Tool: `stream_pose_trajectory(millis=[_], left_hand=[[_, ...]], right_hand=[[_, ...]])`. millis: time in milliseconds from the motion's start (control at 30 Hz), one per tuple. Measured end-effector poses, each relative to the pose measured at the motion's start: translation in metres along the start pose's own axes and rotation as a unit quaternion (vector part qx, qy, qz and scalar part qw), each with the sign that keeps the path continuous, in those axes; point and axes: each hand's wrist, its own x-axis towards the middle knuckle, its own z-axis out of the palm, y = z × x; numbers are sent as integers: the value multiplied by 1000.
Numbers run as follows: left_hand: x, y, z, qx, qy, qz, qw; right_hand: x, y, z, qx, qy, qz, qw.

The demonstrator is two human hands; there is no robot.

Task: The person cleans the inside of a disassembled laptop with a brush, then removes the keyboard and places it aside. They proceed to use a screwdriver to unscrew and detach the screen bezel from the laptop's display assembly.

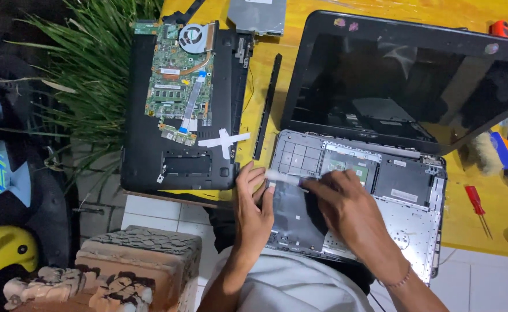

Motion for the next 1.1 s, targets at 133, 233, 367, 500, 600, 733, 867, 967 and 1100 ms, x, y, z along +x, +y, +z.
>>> stream_pose_trajectory(millis=[133,233,367,500,600,733,867,967,1100], left_hand=[[3,0,1,0,-1,13,1000],[0,-1,-1,0,0,-21,1000],[-6,2,-5,51,5,56,997],[-38,20,-27,237,30,23,971],[-59,16,-43,277,-10,-60,959],[-60,13,-45,224,5,-78,971],[-58,15,-44,165,18,-172,971],[-60,16,-44,130,25,-217,967],[-62,10,-47,101,19,-215,971]], right_hand=[[2,5,6,-31,35,6,999],[-3,-2,2,-3,-39,-7,999],[3,2,6,-26,32,-1,999],[2,7,12,-56,40,-6,998],[-3,12,19,-59,52,-22,997],[-23,-7,12,-14,21,-17,1000],[-39,-19,14,65,-29,-18,997],[-35,-9,21,-5,17,-21,1000],[-37,-4,35,-77,55,-21,995]])
